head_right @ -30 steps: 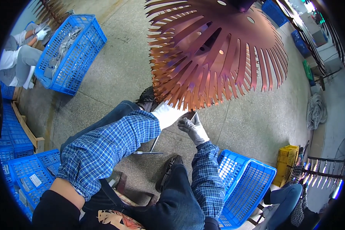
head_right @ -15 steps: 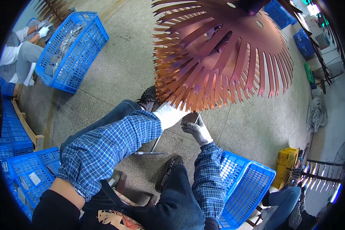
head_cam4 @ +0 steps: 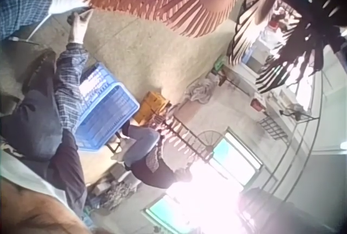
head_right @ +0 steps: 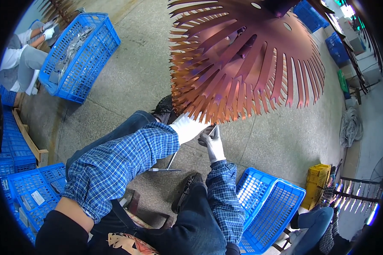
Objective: Removing small metal components from a circular tiered rack and sorting them into a blue plastic crate.
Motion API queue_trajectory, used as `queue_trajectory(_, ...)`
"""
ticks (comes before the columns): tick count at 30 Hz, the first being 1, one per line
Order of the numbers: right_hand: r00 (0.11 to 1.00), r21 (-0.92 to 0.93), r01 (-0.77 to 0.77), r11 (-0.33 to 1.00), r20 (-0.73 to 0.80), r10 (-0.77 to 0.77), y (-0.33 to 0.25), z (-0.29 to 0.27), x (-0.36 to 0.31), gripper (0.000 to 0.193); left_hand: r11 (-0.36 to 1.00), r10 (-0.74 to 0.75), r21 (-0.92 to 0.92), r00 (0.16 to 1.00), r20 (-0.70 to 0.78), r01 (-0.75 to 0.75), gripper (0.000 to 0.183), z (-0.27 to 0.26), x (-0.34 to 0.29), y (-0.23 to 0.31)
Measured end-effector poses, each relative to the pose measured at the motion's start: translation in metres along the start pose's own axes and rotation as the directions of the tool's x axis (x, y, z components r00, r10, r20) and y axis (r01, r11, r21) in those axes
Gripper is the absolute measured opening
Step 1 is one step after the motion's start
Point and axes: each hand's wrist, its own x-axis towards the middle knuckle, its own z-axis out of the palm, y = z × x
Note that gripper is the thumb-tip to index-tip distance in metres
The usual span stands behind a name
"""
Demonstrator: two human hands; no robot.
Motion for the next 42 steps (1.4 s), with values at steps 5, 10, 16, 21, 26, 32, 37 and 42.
queue_trajectory(5,0.998,-0.005,-0.064,0.998,-0.006,0.064,-0.011,0.003,-0.002,0.040,1.000,0.022,0.006,1.000,0.020,-0.022,0.043,-0.002,0.000,0.000)
queue_trajectory(10,0.997,0.004,-0.069,0.998,0.030,0.069,-0.015,0.000,-0.003,0.036,1.000,0.024,0.006,1.000,0.005,-0.024,0.042,0.000,0.002,-0.001)
queue_trajectory(16,0.993,-0.065,-0.068,0.996,0.093,0.074,-0.016,-0.006,-0.002,0.048,0.999,0.020,-0.027,1.000,-0.014,-0.021,0.042,0.001,0.002,-0.001)
queue_trajectory(21,0.991,-0.048,-0.071,0.996,0.109,0.076,-0.017,-0.005,-0.003,0.049,0.999,0.012,-0.030,1.000,-0.026,-0.013,0.042,0.004,0.000,-0.001)
queue_trajectory(26,0.991,0.031,-0.063,0.998,0.121,0.058,-0.015,-0.007,-0.002,0.050,1.000,0.009,-0.008,1.000,-0.004,-0.010,0.041,0.004,0.001,0.000)
queue_trajectory(32,0.992,0.127,-0.052,0.991,0.117,0.037,-0.013,-0.008,0.000,0.053,0.989,0.008,-0.147,0.988,0.154,0.015,0.041,-0.007,0.006,0.002)
queue_trajectory(37,0.993,0.160,-0.060,0.985,0.114,0.041,-0.013,-0.004,0.000,0.052,0.984,-0.011,-0.171,0.976,0.215,0.049,0.039,0.003,0.011,0.006)
queue_trajectory(42,0.993,0.112,-0.069,0.991,0.099,0.058,-0.018,-0.007,-0.002,0.050,0.933,-0.031,-0.341,0.973,0.231,0.111,0.037,0.010,0.011,0.004)
